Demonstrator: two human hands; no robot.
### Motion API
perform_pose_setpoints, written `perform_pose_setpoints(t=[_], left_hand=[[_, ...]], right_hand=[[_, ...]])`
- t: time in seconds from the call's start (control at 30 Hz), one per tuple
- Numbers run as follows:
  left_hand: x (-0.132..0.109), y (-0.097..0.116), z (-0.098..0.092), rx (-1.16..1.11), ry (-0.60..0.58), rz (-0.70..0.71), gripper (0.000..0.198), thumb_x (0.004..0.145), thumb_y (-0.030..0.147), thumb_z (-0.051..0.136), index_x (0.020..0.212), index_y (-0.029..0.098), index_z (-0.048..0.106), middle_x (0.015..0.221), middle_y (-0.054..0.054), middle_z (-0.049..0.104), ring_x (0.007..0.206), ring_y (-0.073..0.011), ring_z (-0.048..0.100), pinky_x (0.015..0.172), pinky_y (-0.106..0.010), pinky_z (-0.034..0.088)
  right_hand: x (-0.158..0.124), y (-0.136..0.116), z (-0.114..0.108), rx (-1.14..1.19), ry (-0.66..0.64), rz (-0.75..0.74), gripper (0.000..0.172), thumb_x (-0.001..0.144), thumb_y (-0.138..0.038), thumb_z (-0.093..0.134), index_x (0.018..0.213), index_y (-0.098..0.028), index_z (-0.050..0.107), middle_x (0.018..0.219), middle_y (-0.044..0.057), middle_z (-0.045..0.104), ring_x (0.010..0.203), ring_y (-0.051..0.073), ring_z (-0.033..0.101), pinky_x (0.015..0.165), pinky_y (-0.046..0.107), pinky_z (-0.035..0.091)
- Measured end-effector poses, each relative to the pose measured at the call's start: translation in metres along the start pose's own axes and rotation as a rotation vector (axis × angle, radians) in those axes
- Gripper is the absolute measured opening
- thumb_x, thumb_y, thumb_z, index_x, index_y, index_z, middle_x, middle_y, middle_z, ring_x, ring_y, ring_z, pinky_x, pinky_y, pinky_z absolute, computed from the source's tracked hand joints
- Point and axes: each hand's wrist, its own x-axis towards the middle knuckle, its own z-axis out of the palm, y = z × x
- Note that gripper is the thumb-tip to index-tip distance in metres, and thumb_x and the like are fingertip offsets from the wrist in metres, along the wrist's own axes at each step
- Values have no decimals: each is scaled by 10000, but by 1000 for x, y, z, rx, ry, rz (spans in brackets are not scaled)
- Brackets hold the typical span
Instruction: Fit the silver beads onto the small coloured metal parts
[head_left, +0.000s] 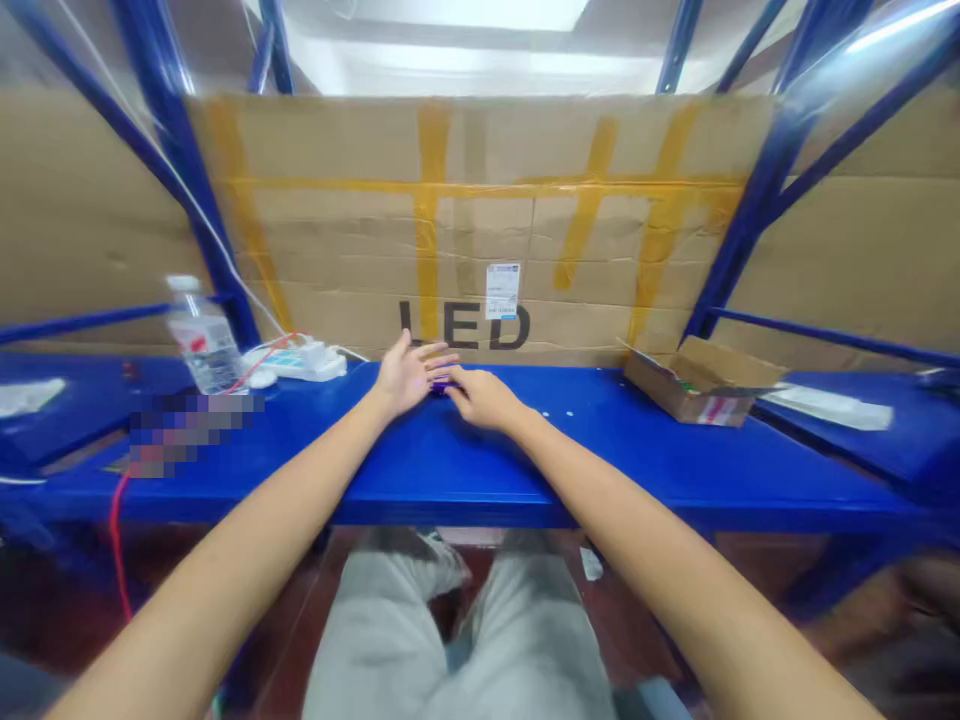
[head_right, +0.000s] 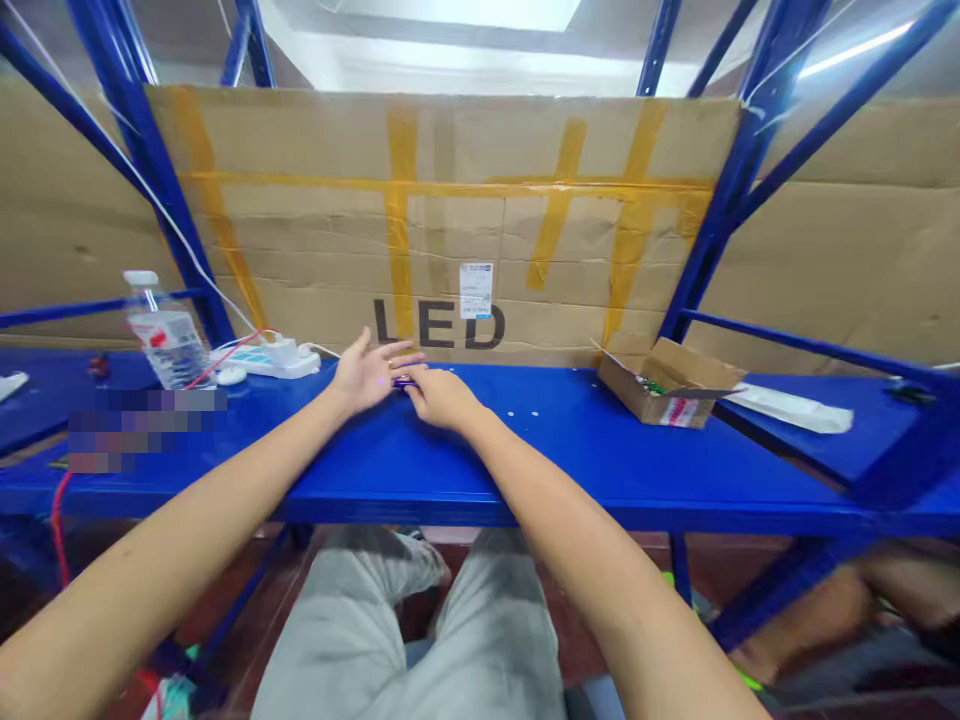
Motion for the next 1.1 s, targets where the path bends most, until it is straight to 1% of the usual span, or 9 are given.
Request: perform_pose_setpoints(t=[0.13, 0.23, 0.4, 0.53, 0.73, 0.87, 0.93, 1.03, 1.1], left_hand=[[-1, 0, 0, 36, 27, -26, 728, 988, 652, 272, 1192, 49, 625, 1108, -251, 712, 897, -302, 708, 752, -393, 542], [-2, 1, 0, 70, 25, -36, 714, 984, 654, 293, 1162, 60, 647, 1116, -240, 710, 882, -290, 704, 722, -375, 536], [-1, 3, -5, 108, 5, -37, 706, 982, 651, 298, 1130, 67, 665, 1124, -240, 704, 904, -292, 695, 741, -386, 536], [1, 3, -9, 122, -11, -48, 683, 990, 623, 291, 1099, 70, 677, 1044, -219, 715, 867, -285, 694, 743, -397, 540], [1, 3, -6, 144, -11, -56, 645, 1004, 572, 295, 1041, 66, 693, 916, -187, 716, 780, -261, 690, 679, -366, 537], [1, 2, -4, 162, -11, -66, 651, 1007, 574, 292, 1020, 68, 700, 855, -170, 708, 717, -241, 675, 636, -346, 528], [2, 2, -4, 165, -11, -65, 652, 1008, 574, 296, 1004, 66, 703, 821, -162, 701, 691, -232, 666, 622, -336, 524], [3, 1, -4, 166, -33, -64, 655, 1010, 570, 296, 1003, 61, 708, 773, -151, 689, 674, -229, 660, 608, -326, 520], [4, 1, -5, 159, -59, -67, 659, 1011, 573, 294, 1023, 60, 708, 756, -144, 684, 666, -228, 656, 602, -323, 518]], right_hand=[[-1, -3, 1, 9, -2, 18, 304, 1022, -257, 459, 1268, -149, 602, 1260, 141, 706, 1111, 270, 678, 891, 346, 478], [0, -4, 0, -16, -1, 48, 272, 1029, -279, 457, 1198, -146, 624, 1197, 150, 728, 1062, 267, 691, 852, 332, 474], [2, -5, -2, -46, 13, 25, 233, 1033, -278, 453, 1088, -147, 637, 1127, 144, 745, 1009, 261, 703, 813, 314, 466], [3, -5, 0, -23, 43, 20, 229, 1026, -290, 465, 1108, -142, 620, 1101, 141, 751, 973, 252, 708, 794, 306, 467], [3, -7, 1, -71, 38, 11, 239, 1012, -293, 473, 1096, -132, 629, 1051, 151, 757, 934, 263, 714, 763, 313, 475], [2, -10, 0, -104, 23, 9, 269, 1014, -279, 460, 1128, -112, 637, 1071, 167, 755, 952, 270, 720, 798, 327, 493], [2, -10, 0, -99, 27, -2, 291, 1016, -268, 451, 1177, -108, 633, 1112, 170, 752, 978, 274, 722, 827, 337, 502], [3, -9, 1, -57, 59, -33, 334, 1013, -259, 450, 1280, -128, 603, 1204, 151, 734, 1037, 267, 718, 877, 343, 508], [3, -8, 2, -41, 73, -34, 353, 1007, -270, 464, 1309, -139, 592, 1214, 140, 734, 1043, 264, 718, 884, 342, 512]])
